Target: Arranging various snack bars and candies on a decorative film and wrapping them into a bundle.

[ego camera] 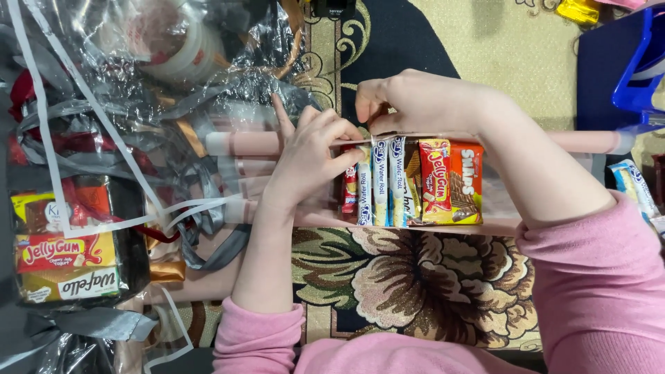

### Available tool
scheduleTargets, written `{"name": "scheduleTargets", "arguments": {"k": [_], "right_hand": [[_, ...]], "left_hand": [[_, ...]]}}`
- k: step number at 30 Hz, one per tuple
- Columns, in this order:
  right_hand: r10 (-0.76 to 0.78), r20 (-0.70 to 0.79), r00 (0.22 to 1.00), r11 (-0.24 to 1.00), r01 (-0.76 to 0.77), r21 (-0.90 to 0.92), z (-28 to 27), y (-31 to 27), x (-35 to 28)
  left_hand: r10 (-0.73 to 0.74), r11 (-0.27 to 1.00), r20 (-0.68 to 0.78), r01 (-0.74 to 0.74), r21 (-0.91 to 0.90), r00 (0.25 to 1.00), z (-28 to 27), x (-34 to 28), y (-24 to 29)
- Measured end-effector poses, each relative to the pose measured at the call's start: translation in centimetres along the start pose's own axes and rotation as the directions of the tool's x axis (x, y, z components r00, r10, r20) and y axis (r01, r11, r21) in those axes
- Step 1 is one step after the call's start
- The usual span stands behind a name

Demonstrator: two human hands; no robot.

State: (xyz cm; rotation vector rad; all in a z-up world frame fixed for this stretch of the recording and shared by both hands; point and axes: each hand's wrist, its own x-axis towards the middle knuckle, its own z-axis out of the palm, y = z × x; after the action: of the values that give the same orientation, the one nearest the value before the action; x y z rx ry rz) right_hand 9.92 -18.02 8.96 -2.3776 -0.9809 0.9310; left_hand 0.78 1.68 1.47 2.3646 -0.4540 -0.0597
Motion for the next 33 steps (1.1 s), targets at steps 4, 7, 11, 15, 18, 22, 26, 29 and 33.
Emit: {"name": "scheduleTargets", "arguments": {"k": [4,7,11,15,18,22,26,29,33], "right_hand": [[-0.053,0.021,0.998,0.995,0.051,0.083,0.5,2.2,1.5],[-0.056,0.065,0.996,0.988,0.046,0.147,0.5,2.3,2.1],[-0.029,0.109,0.994,0.974,0.004,0.225,0.5,2.6,2.4],[-0.111,0.109,0.988,0.942,0.069,0.328,1.5,3.5,3.1],[-0.106,0.083,0.991,0.944,0.074,0.322,1.8,3.2,3.1],[-0.12,0.095,0.988,0.928,0.078,0.364,2.1,3.4,3.1],[-0.107,0.083,0.991,0.934,0.072,0.35,2.6,4.1,3.3],[-0.089,0.068,0.994,0.94,0.061,0.337,3.0,4.7,3.6],[-0.068,-0.009,0.998,0.978,0.069,0.196,2.8,4.1,2.3]], "left_hand": [[-0.012,0.999,0.056,0.009,0.045,0.998,-0.6,0.1,0.8],[-0.014,0.999,0.067,0.011,0.046,0.998,-0.7,0.1,0.7],[-0.003,1.0,0.055,0.003,0.013,0.998,-0.8,0.0,0.5],[0.054,0.998,-0.078,-0.05,0.046,0.995,0.5,-0.1,-0.8],[0.082,0.994,-0.159,-0.069,0.089,0.984,1.6,0.0,-1.5],[0.098,0.992,-0.18,-0.082,0.094,0.979,1.8,0.0,-1.6],[0.092,0.994,-0.181,-0.079,0.081,0.979,1.9,0.0,-1.7],[0.116,0.987,-0.203,-0.091,0.132,0.972,2.2,0.0,-1.9],[0.118,0.985,-0.205,-0.088,0.148,0.972,2.0,0.1,-1.7]]}}
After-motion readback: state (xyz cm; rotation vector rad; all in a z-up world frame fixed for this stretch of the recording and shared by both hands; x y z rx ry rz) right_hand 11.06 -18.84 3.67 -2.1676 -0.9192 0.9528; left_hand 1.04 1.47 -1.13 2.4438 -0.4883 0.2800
